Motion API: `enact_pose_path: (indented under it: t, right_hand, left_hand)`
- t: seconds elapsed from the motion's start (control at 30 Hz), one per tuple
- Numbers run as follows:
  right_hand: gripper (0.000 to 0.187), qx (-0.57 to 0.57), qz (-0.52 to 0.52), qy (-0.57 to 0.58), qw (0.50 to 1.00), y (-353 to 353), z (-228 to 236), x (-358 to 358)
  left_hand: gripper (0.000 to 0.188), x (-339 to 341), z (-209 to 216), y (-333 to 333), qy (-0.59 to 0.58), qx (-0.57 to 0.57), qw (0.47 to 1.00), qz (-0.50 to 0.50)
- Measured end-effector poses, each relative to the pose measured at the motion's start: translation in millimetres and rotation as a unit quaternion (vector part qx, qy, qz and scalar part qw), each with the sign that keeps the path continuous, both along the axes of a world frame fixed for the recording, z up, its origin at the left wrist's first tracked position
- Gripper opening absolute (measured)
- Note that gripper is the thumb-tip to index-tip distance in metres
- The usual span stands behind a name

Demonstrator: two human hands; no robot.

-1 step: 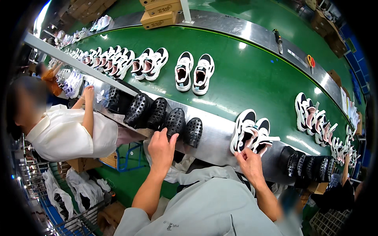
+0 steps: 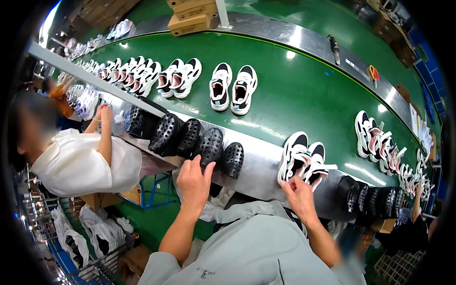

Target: The person laces shoes and attaches soles while working at a conveyor belt in a factory setting.

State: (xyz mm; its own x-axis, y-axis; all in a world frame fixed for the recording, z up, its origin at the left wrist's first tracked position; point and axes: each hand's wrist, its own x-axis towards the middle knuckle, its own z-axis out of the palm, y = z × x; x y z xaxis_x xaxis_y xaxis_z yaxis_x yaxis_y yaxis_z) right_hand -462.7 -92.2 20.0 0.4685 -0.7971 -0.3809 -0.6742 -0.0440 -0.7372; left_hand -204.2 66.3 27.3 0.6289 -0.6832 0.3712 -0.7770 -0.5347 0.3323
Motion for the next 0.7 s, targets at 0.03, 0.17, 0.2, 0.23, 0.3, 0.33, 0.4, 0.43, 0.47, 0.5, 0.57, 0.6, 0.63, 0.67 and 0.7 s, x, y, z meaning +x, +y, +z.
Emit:
enact_pose_path:
  t: [0.03,0.17,0.2,0.23,0.3,0.33,0.4,0.43,0.47,0.5,0.57,0.6,0.63,0.67,0.7]
  right_hand:
    - [0.031,0.028,-0.007,-0.041,0.999,-0.3,-2.6,6.8]
    - [0.06,0.351,-0.097,-0.337,0.868,7.9,-5.7,55.1]
    - [0.052,0.381,-0.122,-0.362,0.842,10.7,17.1,69.3]
    - [0.043,0.389,-0.133,-0.407,0.816,8.3,14.9,66.7]
    - [0.048,0.416,-0.129,-0.341,0.833,-3.3,22.0,40.9]
    - [0.049,0.431,-0.095,-0.358,0.823,-6.7,13.3,23.3]
    - [0.048,0.487,-0.089,-0.366,0.788,-7.0,14.1,1.9]
    - [0.05,0.492,-0.078,-0.354,0.791,-3.9,9.4,-5.6]
    - [0.051,0.441,-0.087,-0.324,0.832,-3.7,20.0,-7.5]
    - [0.058,0.27,-0.052,-0.212,0.938,-4.5,13.8,-14.7]
    - [0.068,-0.156,0.005,0.03,0.987,7.5,41.2,-39.1]
    - [0.07,-0.206,0.027,0.084,0.975,13.2,47.0,-49.6]
    - [0.07,-0.204,0.026,0.081,0.975,15.6,44.9,-51.6]
    - [0.068,-0.183,0.022,0.087,0.979,18.8,43.2,-54.0]
    - [0.066,-0.161,0.019,0.091,0.982,20.7,40.7,-56.1]
  left_hand:
    - [0.042,-6.0,15.6,-5.6,-0.022,-0.031,0.999,-0.019]
    - [0.044,-45.3,39.5,-38.5,0.057,-0.116,0.977,-0.168]
    - [0.047,-53.8,28.1,-43.4,0.083,-0.125,0.953,-0.265]
    - [0.045,-58.7,20.6,-46.2,0.123,-0.114,0.947,-0.275]
    - [0.04,-67.2,7.9,-66.2,0.256,-0.122,0.927,-0.244]
    - [0.036,-69.2,3.0,-81.5,0.343,-0.15,0.906,-0.199]
    - [0.035,-77.0,3.1,-119.6,0.465,-0.099,0.838,-0.268]
    - [0.033,-87.5,16.9,-129.3,0.573,-0.048,0.764,-0.292]
    - [0.033,-91.9,18.2,-137.0,0.57,-0.048,0.766,-0.293]
    - [0.029,-96.5,18.7,-143.8,0.603,0.002,0.761,-0.24]
    - [0.025,-105.5,14.5,-153.0,0.627,0.052,0.755,-0.184]
    - [0.022,-112.6,7.4,-154.3,0.612,0.017,0.776,-0.155]
    - [0.019,-120.4,-3.3,-155.1,0.594,-0.017,0.795,-0.125]
    - [0.019,-127.8,-9.3,-161.3,0.612,-0.036,0.778,-0.138]
    - [0.019,-135.0,-15.7,-162.8,0.63,-0.049,0.761,-0.147]
